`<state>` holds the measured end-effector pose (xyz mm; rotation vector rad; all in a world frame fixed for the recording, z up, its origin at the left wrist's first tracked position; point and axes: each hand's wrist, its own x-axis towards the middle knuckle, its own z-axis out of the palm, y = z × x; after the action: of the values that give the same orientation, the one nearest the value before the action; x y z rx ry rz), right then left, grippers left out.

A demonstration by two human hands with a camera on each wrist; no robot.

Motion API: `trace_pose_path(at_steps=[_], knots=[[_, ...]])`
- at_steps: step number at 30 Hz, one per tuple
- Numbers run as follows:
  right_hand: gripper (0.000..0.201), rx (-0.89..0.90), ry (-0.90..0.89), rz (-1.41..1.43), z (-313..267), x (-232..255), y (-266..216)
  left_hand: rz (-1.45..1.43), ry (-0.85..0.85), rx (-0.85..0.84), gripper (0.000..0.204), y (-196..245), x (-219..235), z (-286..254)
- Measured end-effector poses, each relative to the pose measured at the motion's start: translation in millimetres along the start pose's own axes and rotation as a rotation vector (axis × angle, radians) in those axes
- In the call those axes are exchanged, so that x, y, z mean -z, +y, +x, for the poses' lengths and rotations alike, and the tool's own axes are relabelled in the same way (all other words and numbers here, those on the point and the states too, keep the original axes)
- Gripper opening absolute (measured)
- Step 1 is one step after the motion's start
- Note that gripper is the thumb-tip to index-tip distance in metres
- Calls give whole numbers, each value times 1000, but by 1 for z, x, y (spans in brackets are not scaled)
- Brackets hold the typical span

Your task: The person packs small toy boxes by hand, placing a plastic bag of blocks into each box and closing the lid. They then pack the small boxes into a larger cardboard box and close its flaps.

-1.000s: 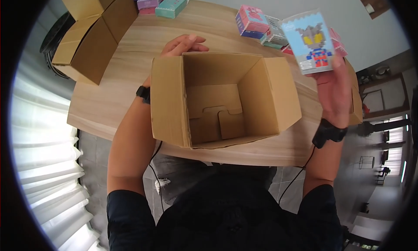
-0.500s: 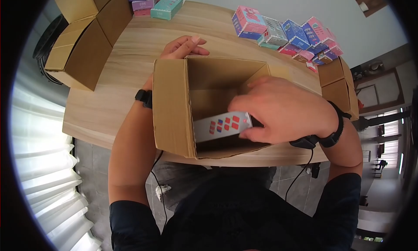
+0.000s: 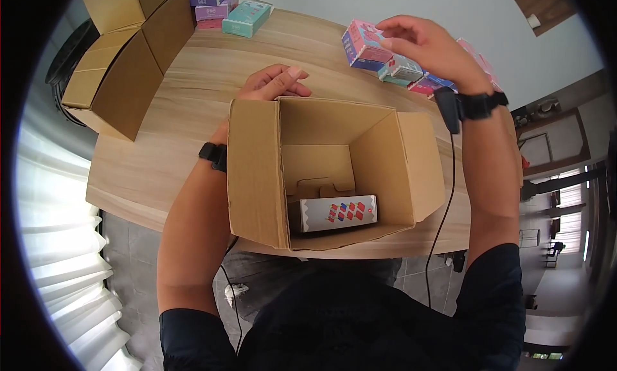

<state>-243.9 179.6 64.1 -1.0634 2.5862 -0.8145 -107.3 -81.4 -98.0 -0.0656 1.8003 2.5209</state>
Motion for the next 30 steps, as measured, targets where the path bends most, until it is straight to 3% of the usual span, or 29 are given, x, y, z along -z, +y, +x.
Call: trace_pose_path(at_steps=[1, 4, 7, 10, 19, 22, 30], knots=[[51, -15, 28, -148, 14, -5, 26, 2, -1, 4, 53, 0, 1, 1], [74, 169, 45, -688, 38, -33, 69, 24, -16, -14, 51, -3, 3, 4], [94, 78, 68, -943, 53, -54, 76, 37, -29, -55, 51, -1, 1, 2], [103, -53, 108, -976, 72, -62, 77, 35, -23, -52, 51, -2, 2, 4], [92, 55, 18, -972, 81, -60, 81, 25, -82, -77, 53, -3, 3, 6], [73, 202, 131, -837, 81, -63, 96, 35, -72, -73, 52, -2, 1, 5], [59, 379, 172, -567, 79, -73, 104, 54, -57, -66, 50, -1, 0, 4]])
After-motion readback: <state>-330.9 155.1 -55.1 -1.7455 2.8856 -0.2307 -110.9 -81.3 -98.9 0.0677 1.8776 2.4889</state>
